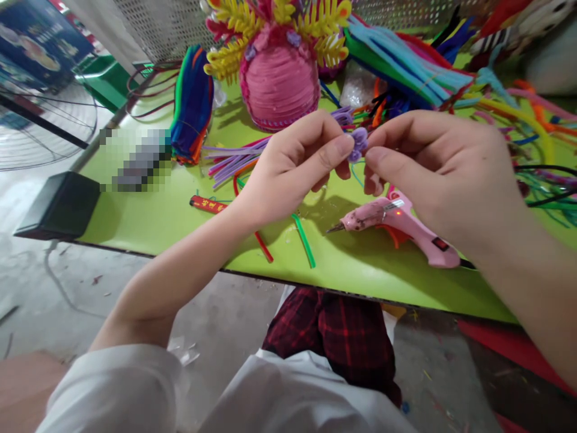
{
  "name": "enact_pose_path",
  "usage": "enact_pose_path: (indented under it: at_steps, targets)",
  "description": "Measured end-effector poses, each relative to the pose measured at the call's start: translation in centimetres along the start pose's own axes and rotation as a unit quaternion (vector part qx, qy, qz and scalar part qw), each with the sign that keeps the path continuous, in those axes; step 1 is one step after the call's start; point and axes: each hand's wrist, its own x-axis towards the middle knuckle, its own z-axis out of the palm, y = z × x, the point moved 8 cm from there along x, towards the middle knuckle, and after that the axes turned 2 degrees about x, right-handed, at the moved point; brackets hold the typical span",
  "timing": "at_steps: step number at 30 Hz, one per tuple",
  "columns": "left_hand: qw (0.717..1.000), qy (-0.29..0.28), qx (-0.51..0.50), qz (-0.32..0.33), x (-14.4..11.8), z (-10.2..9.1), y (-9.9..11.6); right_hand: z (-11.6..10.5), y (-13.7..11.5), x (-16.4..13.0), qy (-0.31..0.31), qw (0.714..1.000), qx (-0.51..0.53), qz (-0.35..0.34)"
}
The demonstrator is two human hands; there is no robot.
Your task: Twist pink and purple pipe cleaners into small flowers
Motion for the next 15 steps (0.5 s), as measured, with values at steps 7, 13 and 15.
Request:
enact_pose_path:
  at_steps: [7,13,15]
  targets:
    - [0.988,0.008,0.155,0.01,-0.7,0.0,0.7,0.3,0.0,0.0,-0.01,1.0,0.001,-0.011]
    - [0.932,-0.001,0.297,0.207,-1.3,0.9,3.3,1.0,0.6,-0.5,-0.028,0.992,0.085,0.093]
    - [0.891,0.01,0.347,0.293,-2.0,1.3,4.1,1.5,1.5,-0.5,-0.054,0.971,0.153,0.178]
